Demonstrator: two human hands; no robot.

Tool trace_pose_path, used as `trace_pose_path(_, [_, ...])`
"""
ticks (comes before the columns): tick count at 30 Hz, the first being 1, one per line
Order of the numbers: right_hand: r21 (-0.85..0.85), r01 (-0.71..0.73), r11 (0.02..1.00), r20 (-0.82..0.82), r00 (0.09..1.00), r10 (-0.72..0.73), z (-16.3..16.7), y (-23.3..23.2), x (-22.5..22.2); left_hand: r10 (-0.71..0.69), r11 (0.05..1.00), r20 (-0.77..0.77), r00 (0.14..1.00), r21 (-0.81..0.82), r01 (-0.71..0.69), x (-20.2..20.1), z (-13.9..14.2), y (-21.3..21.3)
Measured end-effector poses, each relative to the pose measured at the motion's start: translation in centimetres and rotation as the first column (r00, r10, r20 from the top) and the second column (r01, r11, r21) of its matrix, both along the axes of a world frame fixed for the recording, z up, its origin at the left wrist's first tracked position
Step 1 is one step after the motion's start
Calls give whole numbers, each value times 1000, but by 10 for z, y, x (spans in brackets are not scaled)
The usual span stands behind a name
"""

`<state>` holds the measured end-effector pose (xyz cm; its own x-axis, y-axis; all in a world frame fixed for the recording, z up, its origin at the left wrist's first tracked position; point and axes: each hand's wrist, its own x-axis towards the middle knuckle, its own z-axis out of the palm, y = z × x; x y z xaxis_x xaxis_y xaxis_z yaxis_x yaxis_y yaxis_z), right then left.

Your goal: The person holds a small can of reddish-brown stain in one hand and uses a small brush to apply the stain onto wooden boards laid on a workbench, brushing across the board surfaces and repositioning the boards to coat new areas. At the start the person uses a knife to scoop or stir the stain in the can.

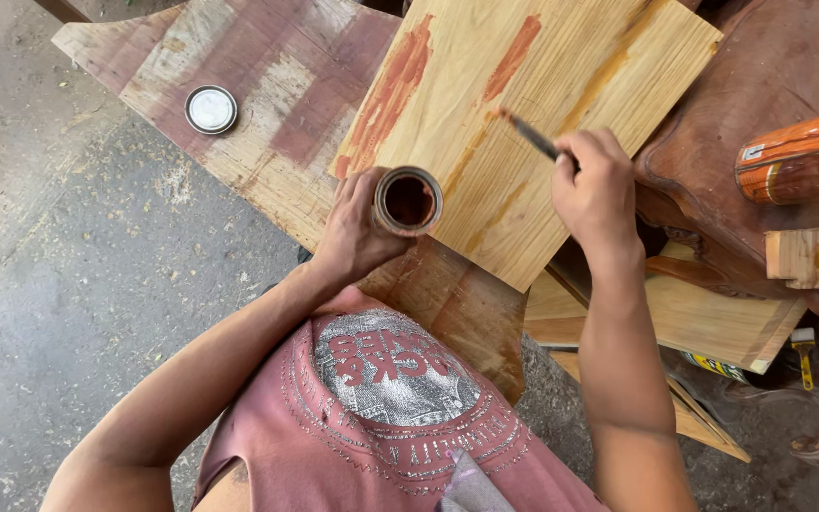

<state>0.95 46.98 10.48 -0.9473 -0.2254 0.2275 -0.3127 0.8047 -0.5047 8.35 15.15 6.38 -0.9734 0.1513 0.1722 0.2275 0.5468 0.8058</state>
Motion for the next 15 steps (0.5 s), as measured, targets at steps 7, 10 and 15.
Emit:
trace_pose_path(7, [146, 2, 989, -247, 968, 35, -45, -15, -43, 101, 988, 34, 994, 118, -104, -23, -46, 14])
trace_pose_path(10, [168, -5, 986, -275, 960, 51, -64, -15, -50, 78, 986, 60, 995, 143, -86, -20, -55, 10])
trace_pose_path(15, [319, 84, 944, -348, 937, 34, -80, 4, -77, 63, 987, 116, 991, 139, -79, -17, -57, 5])
